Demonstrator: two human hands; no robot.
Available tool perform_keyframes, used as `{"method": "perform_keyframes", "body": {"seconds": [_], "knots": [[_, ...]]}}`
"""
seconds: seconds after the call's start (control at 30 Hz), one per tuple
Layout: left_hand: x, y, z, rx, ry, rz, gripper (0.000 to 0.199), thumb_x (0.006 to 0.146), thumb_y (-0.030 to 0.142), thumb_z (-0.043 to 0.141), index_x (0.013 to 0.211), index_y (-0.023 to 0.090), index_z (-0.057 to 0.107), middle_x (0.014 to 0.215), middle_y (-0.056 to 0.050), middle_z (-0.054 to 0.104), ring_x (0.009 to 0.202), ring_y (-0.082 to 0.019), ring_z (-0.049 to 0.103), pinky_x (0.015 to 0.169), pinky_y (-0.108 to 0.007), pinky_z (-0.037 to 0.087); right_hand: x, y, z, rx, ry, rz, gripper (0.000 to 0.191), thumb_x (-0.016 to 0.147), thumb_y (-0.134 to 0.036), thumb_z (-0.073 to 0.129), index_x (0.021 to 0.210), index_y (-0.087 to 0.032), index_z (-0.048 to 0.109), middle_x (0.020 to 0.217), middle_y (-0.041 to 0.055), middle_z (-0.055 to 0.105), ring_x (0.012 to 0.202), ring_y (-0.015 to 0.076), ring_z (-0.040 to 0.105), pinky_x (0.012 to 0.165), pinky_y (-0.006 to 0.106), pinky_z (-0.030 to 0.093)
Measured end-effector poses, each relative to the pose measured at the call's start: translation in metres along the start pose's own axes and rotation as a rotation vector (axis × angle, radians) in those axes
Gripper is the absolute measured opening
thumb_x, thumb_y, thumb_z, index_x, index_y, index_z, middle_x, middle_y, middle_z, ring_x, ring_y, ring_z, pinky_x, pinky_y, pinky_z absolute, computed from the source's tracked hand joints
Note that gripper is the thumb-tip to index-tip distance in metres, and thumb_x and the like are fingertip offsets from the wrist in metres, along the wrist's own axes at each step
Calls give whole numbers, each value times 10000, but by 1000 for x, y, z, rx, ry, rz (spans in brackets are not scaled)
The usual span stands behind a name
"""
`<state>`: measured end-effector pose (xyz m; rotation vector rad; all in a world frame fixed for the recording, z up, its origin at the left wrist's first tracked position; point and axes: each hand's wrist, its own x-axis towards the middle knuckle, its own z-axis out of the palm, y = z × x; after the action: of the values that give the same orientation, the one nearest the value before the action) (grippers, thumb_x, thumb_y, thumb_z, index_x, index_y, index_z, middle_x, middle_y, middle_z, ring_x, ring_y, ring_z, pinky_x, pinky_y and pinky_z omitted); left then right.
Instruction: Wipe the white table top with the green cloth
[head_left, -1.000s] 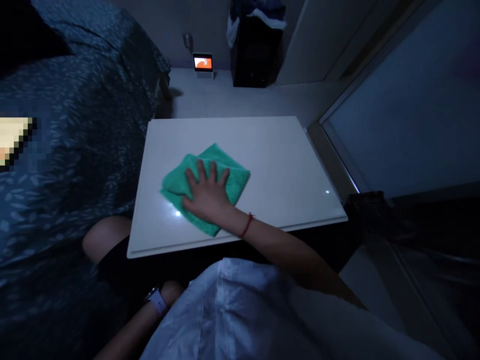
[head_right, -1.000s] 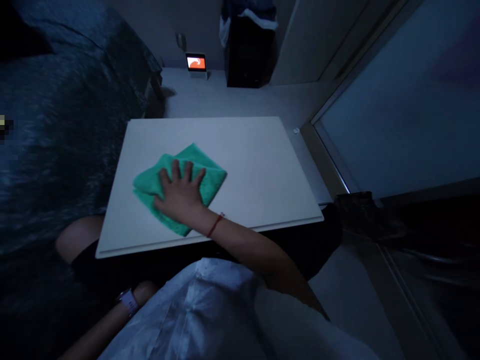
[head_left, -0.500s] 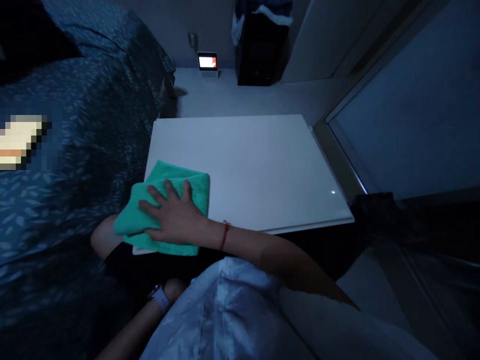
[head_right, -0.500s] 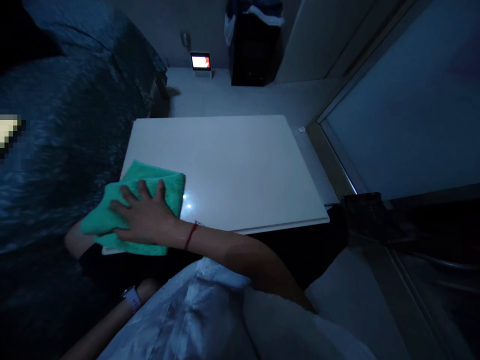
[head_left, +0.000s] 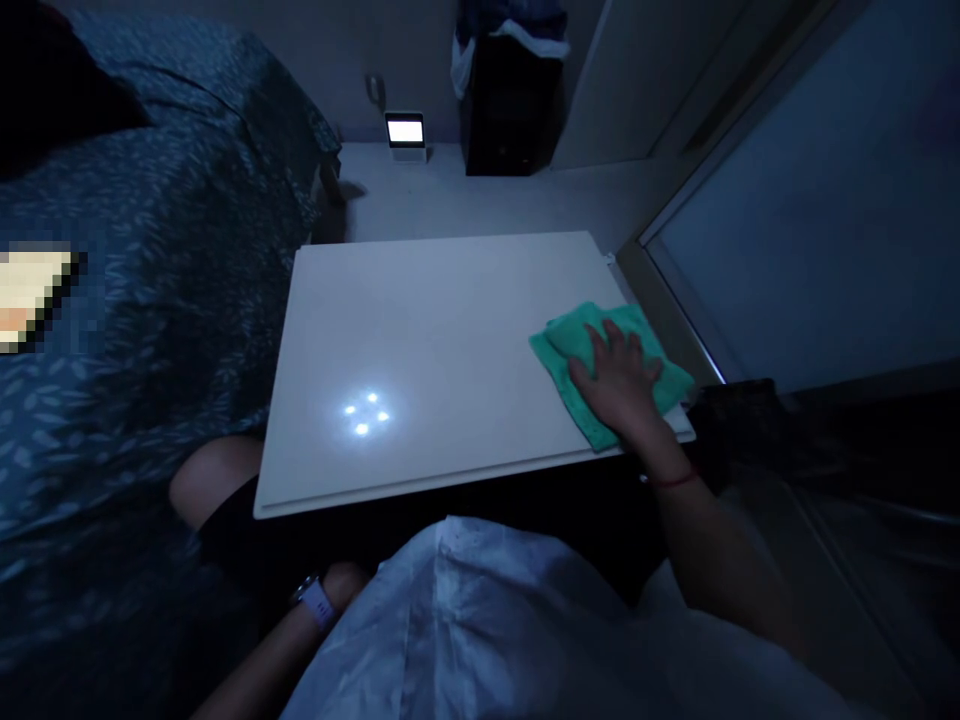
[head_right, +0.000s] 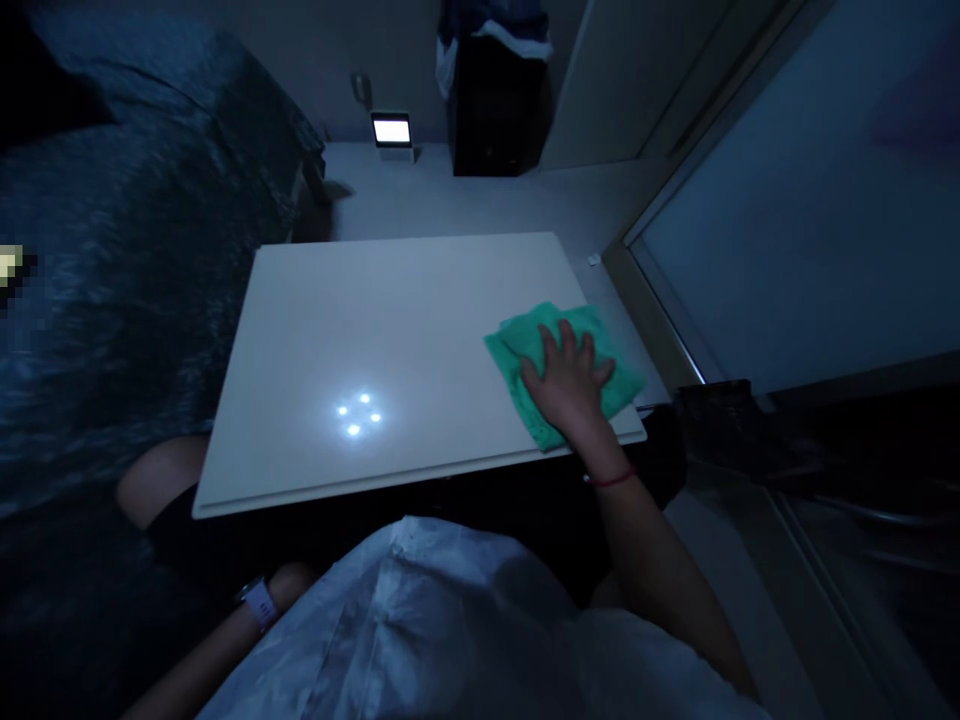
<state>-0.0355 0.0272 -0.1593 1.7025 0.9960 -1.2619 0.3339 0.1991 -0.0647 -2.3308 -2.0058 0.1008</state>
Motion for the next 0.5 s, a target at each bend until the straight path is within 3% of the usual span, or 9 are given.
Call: {"method": "perform_keyframes", "body": {"seconds": [0.1, 0.23, 0.33, 0.5], "knots": [[-10, 6, -11, -48, -9, -14, 404, 999, 66, 349, 1264, -24, 640, 1275, -235, 563, 1234, -295, 555, 1013, -316, 418, -10, 15, 3, 34, 73, 163, 658, 979, -505, 297, 1545, -173, 339, 1615, 195, 264, 1444, 479, 236, 988, 823, 254], [8, -4, 4, -128, 92, 7, 366, 952, 79, 404, 1119, 42, 727, 1190, -203, 621, 1148, -303, 609, 940, -325, 438, -25, -12, 7, 19, 90, 210, 686, 965, -498, 332, 1537, -121, 348, 1595, 254, 263, 1416, 537, 242, 944, 837, 261], [23, -12, 19, -134, 133, 4, 339, 909, 100, 440, 1043, 89, 751, 1135, -166, 660, 1077, -276, 640, 882, -291, 450, -38, -57, 10, 4, 45, 57, 694, 962, -488, 347, 1543, -108, 342, 1609, 253, 234, 1428, 546, 212, 977, 829, 229], [27, -14, 28, -103, 170, 16, 355, 898, 116, 435, 1026, 117, 766, 1076, -166, 679, 1000, -266, 664, 816, -280, 473, -67, -154, 14, 46, 4, -348, 750, 930, -574, 401, 1556, -165, 339, 1626, 215, 230, 1445, 533, 191, 1028, 807, 195]]}}
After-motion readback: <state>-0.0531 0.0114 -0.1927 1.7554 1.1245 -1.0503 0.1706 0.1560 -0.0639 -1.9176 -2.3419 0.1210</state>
